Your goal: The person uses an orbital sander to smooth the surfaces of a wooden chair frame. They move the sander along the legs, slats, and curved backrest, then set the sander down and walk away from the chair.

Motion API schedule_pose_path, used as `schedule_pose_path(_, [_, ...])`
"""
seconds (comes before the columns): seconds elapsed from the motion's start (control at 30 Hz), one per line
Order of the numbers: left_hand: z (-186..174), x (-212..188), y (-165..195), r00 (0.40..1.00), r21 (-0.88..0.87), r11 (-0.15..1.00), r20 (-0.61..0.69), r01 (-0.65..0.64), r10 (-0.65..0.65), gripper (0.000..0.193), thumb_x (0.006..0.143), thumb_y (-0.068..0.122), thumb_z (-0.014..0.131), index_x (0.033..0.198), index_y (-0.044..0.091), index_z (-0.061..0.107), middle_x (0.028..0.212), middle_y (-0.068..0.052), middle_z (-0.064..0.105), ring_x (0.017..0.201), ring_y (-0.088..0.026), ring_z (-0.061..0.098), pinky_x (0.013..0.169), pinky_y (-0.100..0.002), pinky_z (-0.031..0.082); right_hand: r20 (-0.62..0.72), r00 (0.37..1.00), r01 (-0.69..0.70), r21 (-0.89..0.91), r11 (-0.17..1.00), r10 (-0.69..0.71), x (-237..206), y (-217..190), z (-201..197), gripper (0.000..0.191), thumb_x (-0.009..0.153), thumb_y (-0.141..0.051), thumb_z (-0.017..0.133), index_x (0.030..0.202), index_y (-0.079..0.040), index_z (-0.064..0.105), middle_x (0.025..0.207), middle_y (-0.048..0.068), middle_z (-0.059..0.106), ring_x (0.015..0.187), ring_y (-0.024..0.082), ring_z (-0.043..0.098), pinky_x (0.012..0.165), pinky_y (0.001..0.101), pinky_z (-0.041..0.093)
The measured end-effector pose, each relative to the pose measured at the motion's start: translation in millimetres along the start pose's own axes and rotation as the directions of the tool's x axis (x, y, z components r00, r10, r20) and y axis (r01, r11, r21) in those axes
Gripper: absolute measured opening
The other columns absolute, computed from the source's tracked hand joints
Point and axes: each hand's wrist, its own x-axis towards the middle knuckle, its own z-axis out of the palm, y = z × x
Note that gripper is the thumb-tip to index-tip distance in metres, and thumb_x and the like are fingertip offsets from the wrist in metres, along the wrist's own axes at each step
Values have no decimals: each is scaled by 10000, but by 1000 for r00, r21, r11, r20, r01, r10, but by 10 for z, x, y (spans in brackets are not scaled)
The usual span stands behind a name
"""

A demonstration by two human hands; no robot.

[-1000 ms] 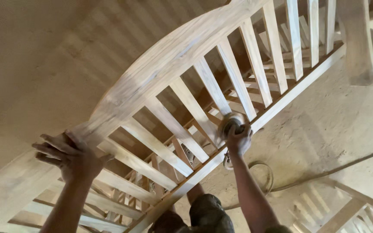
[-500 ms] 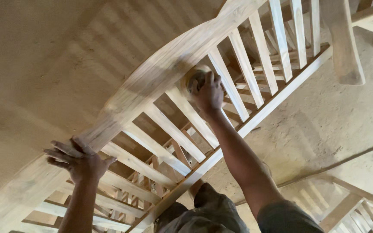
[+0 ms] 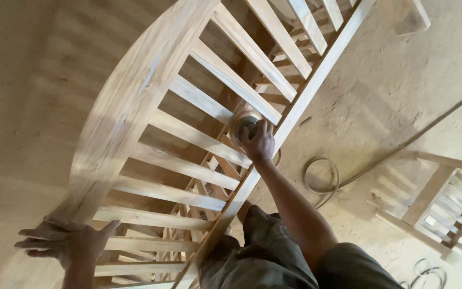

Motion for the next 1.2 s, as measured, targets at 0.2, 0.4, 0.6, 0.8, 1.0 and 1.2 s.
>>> schedule_pose_path(0.2, [161,73,-27,1000,108,994,-8,30,-30,1708,403,909,643,1633,-36,-72,1568,-427,-274,1404,-689,-233,1106,-865,-40,6,986,-169,29,985,169,-152,548,-20,421,897,-343,738,1135,-54,544,1125,227,595,920,448,654,729,559,559])
schedule_pose_path(0.4, [51,4,87,996,50,999,-84,11,-7,1658,434,909,625,1634,-22,-41,1611,-416,-255,1452,-675,-200,1174,-833,-16,-144,983,-92,147,985,113,120,491,-173,407,810,-362,754,1050,-67,610,1044,176,635,908,397,668,754,516,568])
schedule_pose_path(0.6, [-58,-36,139,999,1,999,-7,47,-47,1702,377,823,703,1628,25,-131,1573,-377,-329,1438,-661,-238,1159,-809,-76,-68,959,-277,-20,961,275,939,-144,-94,427,914,-406,705,1133,-61,583,1090,202,626,898,377,690,745,500,601])
schedule_pose_path(0.8, [-74,-54,98,1000,4,1000,-7,-5,5,1719,441,764,748,1642,36,-242,1603,-419,-331,1472,-705,-238,1157,-828,-65,118,991,-56,-32,998,60,1390,-1185,-155,558,940,-433,656,1277,-20,492,1166,283,565,858,442,710,650,504,628])
schedule_pose_path(1.0, [-182,-134,134,999,12,999,18,-35,35,1737,461,747,769,1633,24,-290,1599,-437,-329,1456,-706,-258,1156,-850,-59,107,990,99,-68,993,-91,1588,-1814,-219,685,866,-427,682,1345,-2,438,1128,319,541,853,468,705,665,508,622])
schedule_pose_path(1.2, [-197,-70,185,997,62,998,71,31,-36,1746,436,799,795,1601,-41,-196,1538,-433,-361,1371,-703,-290,1103,-847,-72,132,991,32,-32,999,-27,1367,-1724,-280,770,765,-496,727,1310,-30,447,1094,292,545,871,467,693,686,513,617])
